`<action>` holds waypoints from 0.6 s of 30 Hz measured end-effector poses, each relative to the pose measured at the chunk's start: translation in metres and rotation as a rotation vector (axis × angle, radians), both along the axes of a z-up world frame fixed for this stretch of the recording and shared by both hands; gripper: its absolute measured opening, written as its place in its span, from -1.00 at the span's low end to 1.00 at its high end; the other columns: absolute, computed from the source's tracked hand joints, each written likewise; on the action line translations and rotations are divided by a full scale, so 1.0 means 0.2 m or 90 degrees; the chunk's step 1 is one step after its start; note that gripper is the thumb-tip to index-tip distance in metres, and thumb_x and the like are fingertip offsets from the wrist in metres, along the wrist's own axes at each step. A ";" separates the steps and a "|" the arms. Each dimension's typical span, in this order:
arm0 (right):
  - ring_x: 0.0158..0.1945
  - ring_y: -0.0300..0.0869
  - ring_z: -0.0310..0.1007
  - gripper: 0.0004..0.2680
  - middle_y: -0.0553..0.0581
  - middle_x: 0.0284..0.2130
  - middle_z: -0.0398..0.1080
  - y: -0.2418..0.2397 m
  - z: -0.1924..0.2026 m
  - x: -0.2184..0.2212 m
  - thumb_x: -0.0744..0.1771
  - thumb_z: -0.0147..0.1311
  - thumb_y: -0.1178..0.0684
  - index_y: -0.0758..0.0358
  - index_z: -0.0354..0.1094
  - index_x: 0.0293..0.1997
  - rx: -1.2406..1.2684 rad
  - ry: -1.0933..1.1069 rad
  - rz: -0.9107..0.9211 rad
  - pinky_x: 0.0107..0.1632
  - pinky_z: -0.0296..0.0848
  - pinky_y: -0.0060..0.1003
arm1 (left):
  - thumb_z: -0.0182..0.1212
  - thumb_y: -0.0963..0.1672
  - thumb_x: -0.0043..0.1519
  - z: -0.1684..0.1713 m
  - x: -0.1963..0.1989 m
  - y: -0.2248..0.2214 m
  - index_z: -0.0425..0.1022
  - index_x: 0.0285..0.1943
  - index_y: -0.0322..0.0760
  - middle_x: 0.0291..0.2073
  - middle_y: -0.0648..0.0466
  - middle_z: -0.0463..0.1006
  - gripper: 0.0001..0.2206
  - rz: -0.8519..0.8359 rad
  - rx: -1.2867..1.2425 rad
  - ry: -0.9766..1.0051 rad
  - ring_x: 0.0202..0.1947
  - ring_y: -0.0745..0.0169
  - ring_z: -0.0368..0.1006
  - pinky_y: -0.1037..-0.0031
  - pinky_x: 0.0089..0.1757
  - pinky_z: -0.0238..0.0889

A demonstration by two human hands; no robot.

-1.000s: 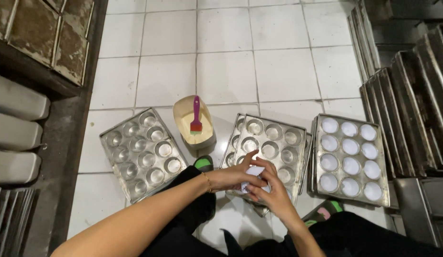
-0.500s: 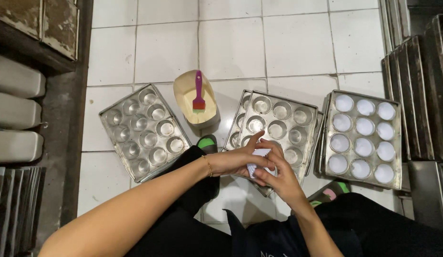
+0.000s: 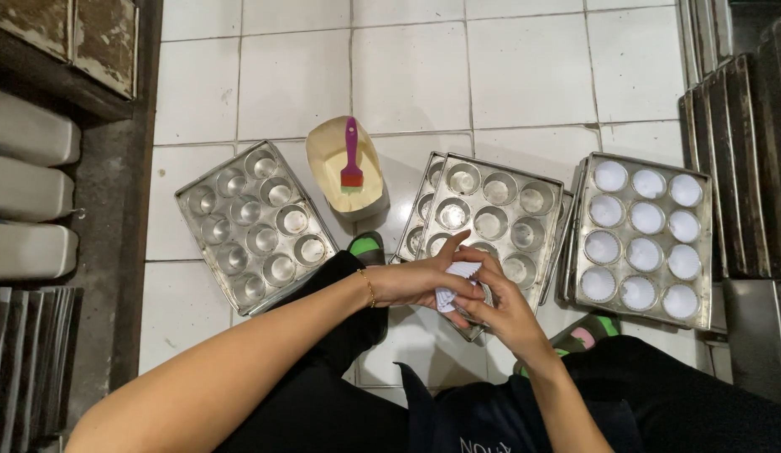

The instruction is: Placing paper cupcake liners into metal muffin tins.

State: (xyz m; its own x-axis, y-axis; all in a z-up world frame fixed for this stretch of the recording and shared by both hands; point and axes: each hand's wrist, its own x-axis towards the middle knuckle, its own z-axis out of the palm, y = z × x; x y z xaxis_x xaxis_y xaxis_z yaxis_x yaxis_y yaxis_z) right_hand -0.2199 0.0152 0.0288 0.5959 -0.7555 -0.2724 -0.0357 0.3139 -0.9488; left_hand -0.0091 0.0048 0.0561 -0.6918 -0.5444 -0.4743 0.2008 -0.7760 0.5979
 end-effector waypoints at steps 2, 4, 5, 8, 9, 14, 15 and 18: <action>0.27 -0.09 0.24 -0.84 0.14 0.22 0.26 0.01 0.02 0.01 0.29 0.17 0.19 0.38 0.41 -0.09 -0.088 -0.009 -0.001 0.22 0.16 -0.19 | 0.26 -0.15 0.18 -0.01 -0.01 0.00 -0.76 0.57 0.03 0.17 -0.07 0.37 0.07 0.008 0.005 -0.011 -0.07 0.08 0.59 0.20 -0.02 0.54; 0.36 -0.08 0.22 -0.91 0.16 0.21 0.31 0.01 0.02 0.02 0.29 0.14 0.20 0.39 0.41 -0.19 -0.176 -0.017 -0.003 0.40 0.06 -0.22 | 0.26 -0.15 0.17 -0.02 -0.01 0.00 -0.78 0.56 0.04 0.14 -0.18 0.41 0.09 0.015 0.010 -0.022 -0.09 0.09 0.58 0.19 -0.04 0.55; 0.37 -0.07 0.21 -0.91 0.15 0.22 0.31 0.02 0.01 0.02 0.28 0.13 0.19 0.37 0.42 -0.20 -0.200 0.020 -0.050 0.41 0.05 -0.20 | 0.30 -0.15 0.16 -0.03 -0.01 0.00 -0.80 0.54 0.01 0.17 -0.18 0.42 0.11 0.041 0.004 -0.031 -0.07 0.09 0.56 0.21 -0.04 0.54; 0.40 -0.04 0.17 -0.91 0.16 0.21 0.33 0.03 0.02 0.01 0.27 0.16 0.18 0.35 0.44 -0.23 -0.272 0.104 -0.123 0.42 0.02 -0.14 | 0.34 -0.13 0.17 0.01 -0.01 -0.02 -0.76 0.56 -0.04 0.19 -0.20 0.46 0.11 0.043 -0.030 -0.114 -0.08 0.05 0.55 0.36 -0.19 0.40; 0.42 -0.01 0.12 -0.91 0.18 0.19 0.35 0.03 0.03 0.01 0.27 0.19 0.17 0.36 0.44 -0.24 -0.320 0.152 -0.148 0.43 0.00 -0.11 | 0.35 -0.10 0.18 0.04 -0.01 -0.02 -0.70 0.60 -0.05 0.19 -0.22 0.50 0.10 0.017 -0.059 -0.186 -0.12 0.00 0.55 0.49 -0.34 0.28; 0.38 -0.10 0.17 -0.92 0.15 0.14 0.33 0.02 0.18 -0.01 0.33 0.13 0.13 0.34 0.42 -0.22 -0.192 0.101 -0.189 0.39 0.04 -0.21 | 0.36 -0.09 0.13 0.02 0.01 -0.05 -0.43 0.63 -0.04 0.17 -0.12 0.42 0.00 0.098 -0.104 -0.096 0.05 0.15 0.51 0.40 -0.11 0.57; 0.30 -0.15 0.26 -0.90 0.11 0.09 0.35 0.02 0.19 -0.01 0.33 0.11 0.12 0.32 0.41 -0.17 -0.096 0.027 -0.191 0.34 0.09 -0.28 | 0.35 -0.08 0.14 0.03 0.01 -0.05 -0.36 0.63 -0.05 0.17 -0.09 0.41 -0.03 0.101 -0.110 -0.119 0.08 0.18 0.49 0.42 -0.12 0.58; 0.12 -0.24 0.34 -0.83 0.06 -0.08 0.44 0.03 0.13 -0.01 0.33 0.00 0.06 0.23 0.45 -0.07 0.033 -0.037 -0.212 0.25 0.15 -0.39 | 0.34 -0.04 0.16 -0.01 -0.01 -0.05 -0.31 0.64 -0.03 0.14 -0.04 0.46 -0.06 0.046 -0.199 -0.249 0.03 0.20 0.45 0.48 -0.21 0.45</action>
